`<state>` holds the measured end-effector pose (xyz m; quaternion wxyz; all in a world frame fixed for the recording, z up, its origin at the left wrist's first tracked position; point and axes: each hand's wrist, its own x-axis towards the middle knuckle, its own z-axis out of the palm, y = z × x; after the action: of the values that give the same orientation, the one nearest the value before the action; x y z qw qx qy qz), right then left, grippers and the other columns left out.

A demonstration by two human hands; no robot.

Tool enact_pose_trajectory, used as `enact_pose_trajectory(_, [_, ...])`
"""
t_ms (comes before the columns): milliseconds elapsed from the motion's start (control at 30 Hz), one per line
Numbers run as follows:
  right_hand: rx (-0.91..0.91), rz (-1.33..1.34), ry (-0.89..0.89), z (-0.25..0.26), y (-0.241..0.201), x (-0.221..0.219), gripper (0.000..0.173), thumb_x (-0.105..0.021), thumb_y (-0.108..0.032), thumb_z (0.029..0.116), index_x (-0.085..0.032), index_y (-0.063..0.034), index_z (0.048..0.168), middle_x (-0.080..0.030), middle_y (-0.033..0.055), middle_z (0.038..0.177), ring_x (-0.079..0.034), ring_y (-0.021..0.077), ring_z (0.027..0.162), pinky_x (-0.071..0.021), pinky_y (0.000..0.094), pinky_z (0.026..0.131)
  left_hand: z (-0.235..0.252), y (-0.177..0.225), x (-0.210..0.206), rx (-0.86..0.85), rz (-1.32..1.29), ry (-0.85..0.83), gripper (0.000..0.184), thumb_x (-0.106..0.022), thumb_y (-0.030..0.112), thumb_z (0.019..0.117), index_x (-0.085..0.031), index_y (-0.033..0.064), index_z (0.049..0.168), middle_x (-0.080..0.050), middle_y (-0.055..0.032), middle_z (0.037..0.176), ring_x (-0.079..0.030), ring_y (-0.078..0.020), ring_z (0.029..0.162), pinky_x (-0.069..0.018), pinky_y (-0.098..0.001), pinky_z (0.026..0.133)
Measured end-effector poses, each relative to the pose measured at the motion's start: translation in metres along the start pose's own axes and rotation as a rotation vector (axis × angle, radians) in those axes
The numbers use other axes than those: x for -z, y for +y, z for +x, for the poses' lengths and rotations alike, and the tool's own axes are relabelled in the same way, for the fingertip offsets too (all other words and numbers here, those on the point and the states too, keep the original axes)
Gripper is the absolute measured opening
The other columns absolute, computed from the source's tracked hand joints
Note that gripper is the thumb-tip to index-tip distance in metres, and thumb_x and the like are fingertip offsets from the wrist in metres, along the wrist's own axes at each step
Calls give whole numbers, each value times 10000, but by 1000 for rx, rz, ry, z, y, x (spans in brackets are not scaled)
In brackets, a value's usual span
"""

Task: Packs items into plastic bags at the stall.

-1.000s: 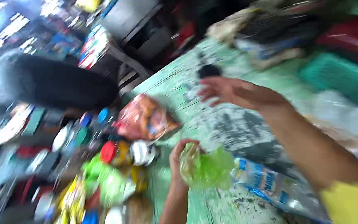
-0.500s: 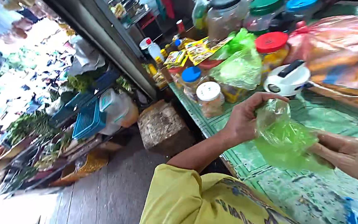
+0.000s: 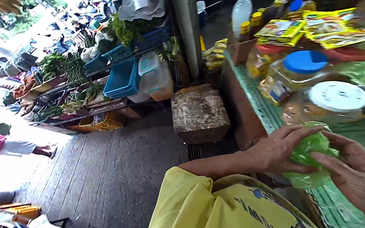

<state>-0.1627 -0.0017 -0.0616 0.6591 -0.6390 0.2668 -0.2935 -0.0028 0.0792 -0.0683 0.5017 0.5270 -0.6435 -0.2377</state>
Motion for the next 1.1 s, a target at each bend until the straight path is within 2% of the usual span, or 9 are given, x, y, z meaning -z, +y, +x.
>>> enact_pose_trajectory(100, [0, 2, -99, 21, 8, -46, 448, -716, -143, 855, -564, -100, 1274, -702, -116, 1111, -682, 13, 1011, -598, 220, 861, -28, -14, 49, 110, -4, -8, 795, -861, 14, 743, -478, -125, 1425, -510, -331, 1410, -564, -390, 1284, -496, -453, 1066])
enact_pose_trajectory(300, [93, -160, -468, 55, 19, -130, 314, -657, -250, 950, -693, -52, 1192, -727, -41, 1132, -675, -3, 1012, -571, 195, 886, -95, -48, 133, 227, 175, -69, 368, -784, 67, 838, -660, -135, 1119, -678, -269, 1068, -682, -367, 1009, -554, -503, 892])
enact_pose_trajectory(367, [90, -236, -482, 67, 21, -150, 409, -655, -306, 945, -653, -19, 1236, -723, 2, 1121, -685, 7, 978, -581, 187, 837, -115, -56, 152, 288, 220, -27, 308, -754, 75, 854, -680, -118, 1083, -675, -262, 1062, -672, -373, 1017, -546, -515, 894])
enact_pose_trajectory(533, [41, -409, -627, 108, 26, -184, 939, -733, -653, 790, -490, -73, 1488, -580, 165, 1387, -667, 205, 1124, -621, 354, 786, -136, -63, 176, 403, 135, 312, 223, -686, 38, 851, -692, -120, 1008, -646, -244, 1034, -634, -323, 996, -526, -441, 892])
enact_pose_trajectory(633, [25, -449, -806, 127, 37, -212, 1079, -766, -697, 723, -389, -151, 1573, -569, 131, 1433, -625, 176, 1212, -565, 377, 968, -130, -64, 177, 487, 15, 507, 282, -688, 3, 855, -631, -156, 1081, -644, -258, 1072, -647, -284, 991, -536, -403, 899])
enact_pose_trajectory(733, [124, -492, -912, 149, 47, -230, 997, -775, -551, 767, -391, -101, 1569, -559, 165, 1447, -571, 222, 1295, -477, 430, 1085, -126, -60, 179, 672, -285, 719, 390, -599, 21, 929, -529, -132, 1281, -654, -217, 1107, -653, -182, 969, -540, -353, 896])
enact_pose_trajectory(867, [288, -505, -931, 176, 58, -244, 600, -680, -166, 820, -594, 16, 1385, -641, 252, 1285, -637, 366, 1163, -496, 580, 986, -134, -63, 185, 748, -548, 798, 512, -572, 105, 987, -398, -78, 1432, -624, -210, 1206, -652, -197, 1039, -541, -397, 951])
enact_pose_trajectory(1000, [296, -422, -812, 208, 61, -255, 408, -635, -99, 801, -687, 52, 1177, -646, 223, 1209, -634, 273, 1095, -522, 463, 951, -138, -72, 197, 722, -679, 730, 611, -507, 230, 1022, -278, 26, 1551, -490, -218, 1439, -591, -285, 1193, -534, -499, 942])
enact_pose_trajectory(1100, [271, -378, -905, 222, 59, -277, 409, -660, -143, 801, -703, 18, 1174, -659, 166, 1207, -646, 199, 1081, -543, 396, 936, -140, -79, 210, 707, -756, 812, 516, -464, 242, 1062, -307, 63, 1520, -600, -148, 1274, -678, -235, 1018, -603, -439, 806])
